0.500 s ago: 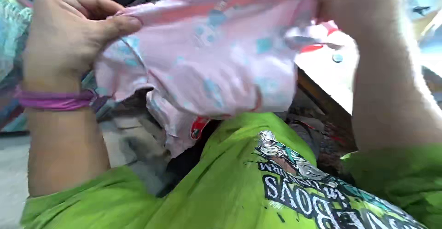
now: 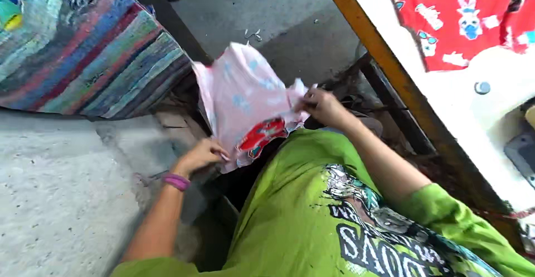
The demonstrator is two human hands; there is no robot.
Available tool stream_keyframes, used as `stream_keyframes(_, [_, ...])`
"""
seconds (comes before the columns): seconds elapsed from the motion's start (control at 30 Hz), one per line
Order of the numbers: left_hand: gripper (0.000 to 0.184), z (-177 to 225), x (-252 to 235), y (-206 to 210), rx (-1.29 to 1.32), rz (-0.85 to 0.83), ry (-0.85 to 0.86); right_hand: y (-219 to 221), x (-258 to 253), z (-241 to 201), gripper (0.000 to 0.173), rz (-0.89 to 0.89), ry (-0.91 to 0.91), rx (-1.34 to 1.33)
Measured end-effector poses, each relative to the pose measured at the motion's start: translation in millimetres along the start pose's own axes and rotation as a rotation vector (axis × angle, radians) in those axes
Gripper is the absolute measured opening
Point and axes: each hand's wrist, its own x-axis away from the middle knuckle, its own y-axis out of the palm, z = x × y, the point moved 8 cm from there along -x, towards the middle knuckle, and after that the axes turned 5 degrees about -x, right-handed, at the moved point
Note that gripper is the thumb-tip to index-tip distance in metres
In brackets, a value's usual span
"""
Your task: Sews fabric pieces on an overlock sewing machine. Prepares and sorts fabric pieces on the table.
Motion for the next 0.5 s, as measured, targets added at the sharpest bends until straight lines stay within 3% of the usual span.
stream_keyframes(0.07, [0.037, -18, -11, 58, -0.084, -0.282, -0.174, 38, 19, 31, 0.025, -0.289, 0.210, 0.102])
stream_keyframes(0.13, [0.047, -6, -11, 71, -0.174, -0.466, -0.359, 35, 33, 34, 0.026, -0.435, 0.334, 0.092])
stream_keyframes(0.23, [0.032, 39, -25, 29, -0.317, -0.423, -0.434, -16, 49, 17, 0.024, -0.255, 0.249, -0.058])
stream_keyframes(0.33, [0.027, 146, -71, -20, -0.350, -0.160, -0.171, -94, 75, 6, 0.024, 0.079, 0.163, -0.182])
stream_keyframes(0.43, [0.016, 293, -124, -30, -0.329, 0.135, 0.417, -200, 113, 11, 0.024, 0.556, 0.173, -0.272])
stream_keyframes(0.5, [0.018, 385, -157, -15, -0.343, 0.190, 0.674, -271, 138, 20, 0.026, 0.814, 0.204, -0.322])
